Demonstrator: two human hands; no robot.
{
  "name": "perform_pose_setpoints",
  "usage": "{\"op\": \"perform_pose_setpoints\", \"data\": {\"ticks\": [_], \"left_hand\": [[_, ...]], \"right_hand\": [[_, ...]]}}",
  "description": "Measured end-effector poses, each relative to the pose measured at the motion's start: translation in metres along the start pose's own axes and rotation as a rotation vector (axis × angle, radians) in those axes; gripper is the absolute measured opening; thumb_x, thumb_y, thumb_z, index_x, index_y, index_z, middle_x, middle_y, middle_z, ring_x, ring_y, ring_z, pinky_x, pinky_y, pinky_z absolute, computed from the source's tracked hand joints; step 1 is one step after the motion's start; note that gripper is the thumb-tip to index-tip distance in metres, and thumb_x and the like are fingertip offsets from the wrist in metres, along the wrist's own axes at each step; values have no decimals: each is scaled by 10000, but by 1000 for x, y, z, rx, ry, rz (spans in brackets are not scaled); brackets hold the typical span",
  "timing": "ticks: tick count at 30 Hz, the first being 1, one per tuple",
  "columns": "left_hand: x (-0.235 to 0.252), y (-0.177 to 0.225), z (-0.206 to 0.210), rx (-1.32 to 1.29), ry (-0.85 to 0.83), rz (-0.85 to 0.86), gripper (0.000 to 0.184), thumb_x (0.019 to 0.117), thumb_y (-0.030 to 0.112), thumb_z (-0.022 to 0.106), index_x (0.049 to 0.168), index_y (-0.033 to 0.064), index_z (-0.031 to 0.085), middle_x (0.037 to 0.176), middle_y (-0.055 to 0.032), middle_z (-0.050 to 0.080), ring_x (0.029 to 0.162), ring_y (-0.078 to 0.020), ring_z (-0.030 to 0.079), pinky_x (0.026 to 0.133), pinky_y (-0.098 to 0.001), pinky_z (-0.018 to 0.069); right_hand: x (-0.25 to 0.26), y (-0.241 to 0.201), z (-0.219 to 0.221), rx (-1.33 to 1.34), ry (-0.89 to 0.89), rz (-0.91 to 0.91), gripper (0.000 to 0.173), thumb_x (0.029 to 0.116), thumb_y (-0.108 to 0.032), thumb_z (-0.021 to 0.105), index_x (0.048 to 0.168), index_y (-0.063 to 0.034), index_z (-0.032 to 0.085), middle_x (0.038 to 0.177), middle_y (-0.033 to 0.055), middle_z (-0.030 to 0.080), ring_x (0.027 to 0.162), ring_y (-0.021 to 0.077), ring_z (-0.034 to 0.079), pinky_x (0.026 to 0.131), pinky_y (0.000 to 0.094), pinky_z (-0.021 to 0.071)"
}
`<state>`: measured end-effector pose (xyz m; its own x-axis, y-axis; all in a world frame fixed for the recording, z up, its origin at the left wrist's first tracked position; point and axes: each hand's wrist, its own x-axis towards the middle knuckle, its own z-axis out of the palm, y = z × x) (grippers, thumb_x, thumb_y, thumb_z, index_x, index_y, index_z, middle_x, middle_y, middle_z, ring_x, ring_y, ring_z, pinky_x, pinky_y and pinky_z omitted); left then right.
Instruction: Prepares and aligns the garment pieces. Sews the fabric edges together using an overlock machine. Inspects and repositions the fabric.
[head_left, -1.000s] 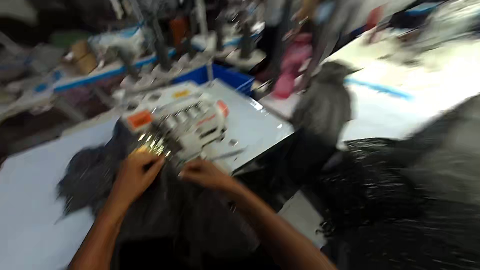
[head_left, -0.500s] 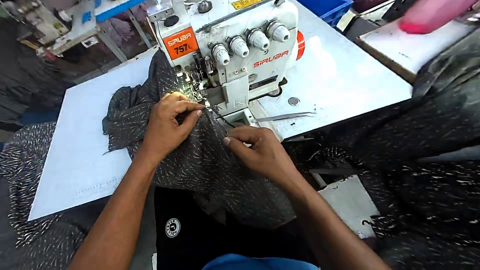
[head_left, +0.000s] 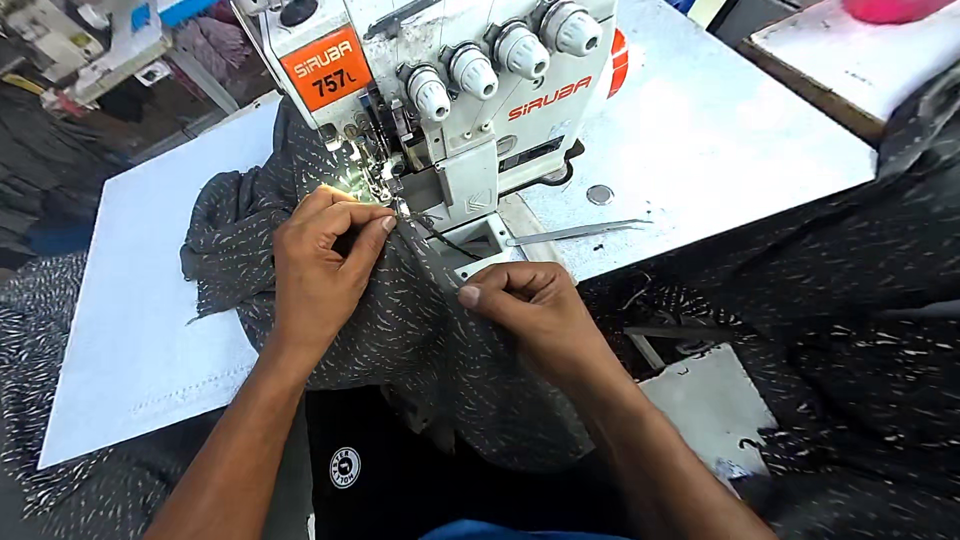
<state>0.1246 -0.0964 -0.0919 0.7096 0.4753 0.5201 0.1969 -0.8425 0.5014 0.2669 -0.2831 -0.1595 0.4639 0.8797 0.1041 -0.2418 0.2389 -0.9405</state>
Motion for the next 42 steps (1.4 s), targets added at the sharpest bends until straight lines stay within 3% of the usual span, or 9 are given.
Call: {"op": "perform_pose_setpoints", "data": {"ticks": [2,7,13,16,21,25,29,36,42], "left_hand": [[1,1,3,13,19,-5,106,959,171,717,992,98,787,971,-6,672,922,-56,627,796,-199,516],[-2,-3,3,29,-13,31,112,952,190,726,989,117,802,979,0,692,978,-100,618,870,-276,492],[-1,-10,-9,11,-117,71,154,958,205,716,1050,128,813,1020,-7,693,1007,-104,608,886,-276,480],[-2,-14,-13,40,-148,97,189,978,216,678,1089,136,808,1037,-11,672,1019,-123,586,885,-295,468],[-3,-12,-12,90,-127,95,198,983,240,655,1082,128,786,1087,-19,696,1059,-147,596,916,-328,468],[-6,-7,-6,103,-47,74,129,958,196,693,1012,119,781,1051,-16,724,1053,-146,623,919,-322,488],[-6,5,-4,216,-49,-7,159,952,273,708,1026,157,787,1029,-4,694,1009,-146,602,866,-329,474],[-2,16,2,203,-24,-95,176,1012,246,626,1006,126,755,1001,-7,660,1003,-149,585,874,-349,452],[-11,10,9,167,34,-68,147,983,258,690,1025,167,796,1060,1,689,1067,-166,587,925,-389,441]], "right_hand": [[-1,2,0,-26,-10,8,159,948,-146,708,836,-48,765,785,61,705,631,87,614,550,223,509],[-3,6,-3,-95,17,-6,159,951,-136,688,837,-62,770,782,45,711,614,82,608,528,213,492],[0,10,-2,209,80,71,148,923,-134,712,792,-66,704,697,47,642,596,61,596,539,213,511],[-2,12,3,36,100,33,144,911,-103,726,785,-50,680,710,67,654,581,90,583,513,224,483],[-1,13,6,-291,170,-46,132,894,-163,726,778,-119,681,681,0,656,541,91,581,462,234,465],[-1,12,7,-383,199,-64,124,888,-180,716,774,-150,677,680,-33,657,542,78,589,459,232,474],[-2,12,8,-421,184,-81,124,892,-166,712,778,-154,665,673,-41,645,522,72,575,434,229,466],[-3,8,6,-370,100,-61,120,916,-190,714,808,-137,715,648,-37,639,508,67,564,425,222,453],[1,7,-3,68,16,70,123,906,-94,696,789,-57,696,736,56,666,605,75,582,529,214,470]]}}
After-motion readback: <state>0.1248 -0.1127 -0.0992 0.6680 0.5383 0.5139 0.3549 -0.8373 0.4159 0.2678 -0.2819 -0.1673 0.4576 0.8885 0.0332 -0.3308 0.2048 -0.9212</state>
